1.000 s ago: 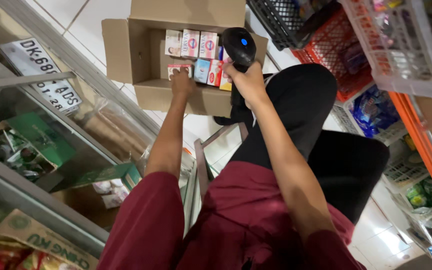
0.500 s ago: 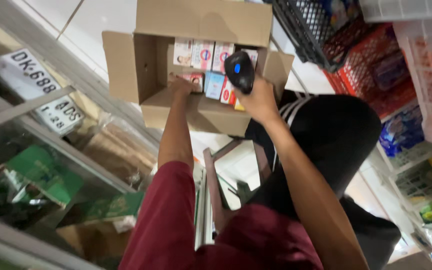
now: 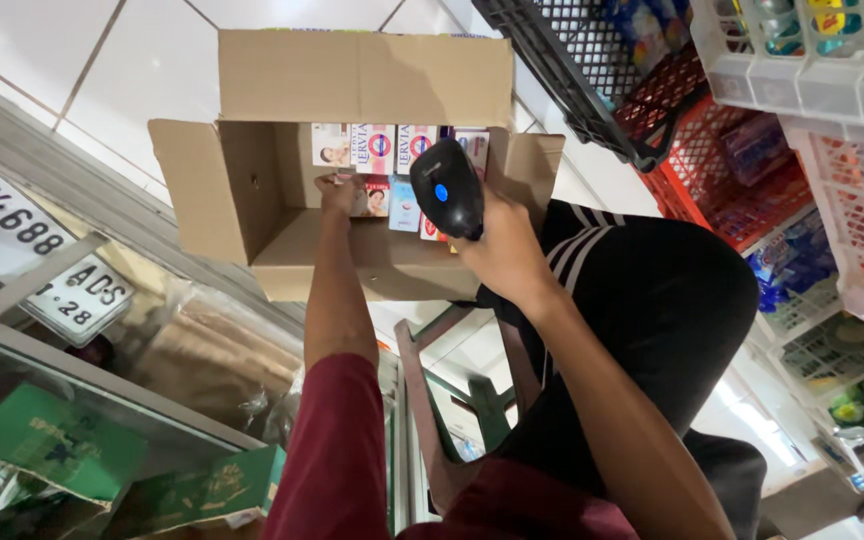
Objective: The person takes toothpaste and boxed soaps from a cardboard box, scans each item with a handheld barcode scanner, and places them onto retail shelves by hand.
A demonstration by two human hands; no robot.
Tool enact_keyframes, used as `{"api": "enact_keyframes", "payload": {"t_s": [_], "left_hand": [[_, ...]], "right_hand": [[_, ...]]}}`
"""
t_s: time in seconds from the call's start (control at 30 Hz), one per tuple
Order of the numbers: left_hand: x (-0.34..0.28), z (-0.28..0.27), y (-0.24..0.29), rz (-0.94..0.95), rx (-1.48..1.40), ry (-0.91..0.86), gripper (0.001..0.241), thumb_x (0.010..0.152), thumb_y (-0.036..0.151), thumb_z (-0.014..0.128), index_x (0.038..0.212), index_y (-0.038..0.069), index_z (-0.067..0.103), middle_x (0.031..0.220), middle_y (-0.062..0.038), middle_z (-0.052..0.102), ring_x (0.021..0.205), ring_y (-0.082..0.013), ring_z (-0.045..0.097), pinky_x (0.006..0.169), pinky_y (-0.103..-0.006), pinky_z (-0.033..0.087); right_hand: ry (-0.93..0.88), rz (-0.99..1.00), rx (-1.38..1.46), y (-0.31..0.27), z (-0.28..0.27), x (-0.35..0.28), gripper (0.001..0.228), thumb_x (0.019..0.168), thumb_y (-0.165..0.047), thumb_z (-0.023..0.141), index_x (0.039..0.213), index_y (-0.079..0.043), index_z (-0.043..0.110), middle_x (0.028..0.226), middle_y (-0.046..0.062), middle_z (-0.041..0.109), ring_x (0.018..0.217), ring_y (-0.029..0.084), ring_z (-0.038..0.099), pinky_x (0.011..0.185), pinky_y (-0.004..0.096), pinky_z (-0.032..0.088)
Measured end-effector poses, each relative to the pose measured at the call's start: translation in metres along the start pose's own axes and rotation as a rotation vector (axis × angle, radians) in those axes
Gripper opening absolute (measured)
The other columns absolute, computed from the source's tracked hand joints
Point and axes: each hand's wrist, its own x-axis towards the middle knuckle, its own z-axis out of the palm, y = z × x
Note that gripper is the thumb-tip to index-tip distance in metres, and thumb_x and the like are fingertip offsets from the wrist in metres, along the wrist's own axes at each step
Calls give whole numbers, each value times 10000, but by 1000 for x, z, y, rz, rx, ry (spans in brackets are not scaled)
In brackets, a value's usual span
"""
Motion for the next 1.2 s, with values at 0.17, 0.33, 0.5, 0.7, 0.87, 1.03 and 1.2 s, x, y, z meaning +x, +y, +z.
{"api": "enact_keyframes", "payload": {"t_s": [0.17,0.33,0.5,0.7,0.87,1.03,1.2], "left_hand": [[-10,0,-5,180,35,166,903,664,450,891,1364,49,485,1238,-214,626,1082,-356,675,947,-447,569],[-36,-4,1,271,184,340,827,662,466,972,1273,65,584,1330,-274,480,1124,-428,587,937,-465,517],[-80,-49,4,392,174,361,785,679,487,912,1241,53,579,1244,-180,645,1100,-347,683,934,-436,554],[-166,-63,19,217,-458,-264,677,742,448,797,1283,104,579,1131,-98,683,981,-208,678,801,-410,572],[-162,27,38,292,-414,-397,606,771,400,833,1233,125,553,1060,-64,698,935,-197,712,809,-428,627],[-160,55,44,42,-378,-289,534,792,491,753,1106,64,689,935,-139,753,690,-297,760,522,-438,630],[-165,47,62,69,-316,-138,553,759,469,772,1097,41,680,1009,-152,727,782,-331,767,557,-501,636]], "right_hand": [[46,-97,22,-1,1,3,500,741,-23,763,1219,18,620,973,251,702,977,419,700,810,443,561],[93,-132,2,1,-5,2,344,827,-64,791,1132,6,649,995,226,724,995,408,713,828,435,564],[147,-71,64,6,-25,-11,310,847,-99,788,1121,-14,671,981,190,750,962,334,765,812,398,563],[287,-143,67,45,-43,-47,228,909,-116,746,1106,-5,714,994,183,762,997,248,759,841,361,549],[307,-32,143,65,-47,-66,169,832,-132,749,955,-16,750,813,94,767,774,159,735,754,323,565],[286,88,353,70,-51,-82,145,832,-142,752,877,-8,721,756,41,737,710,120,708,666,285,547],[301,156,453,72,-54,-88,133,828,-126,748,845,3,721,728,50,722,650,120,666,618,275,525]]}}
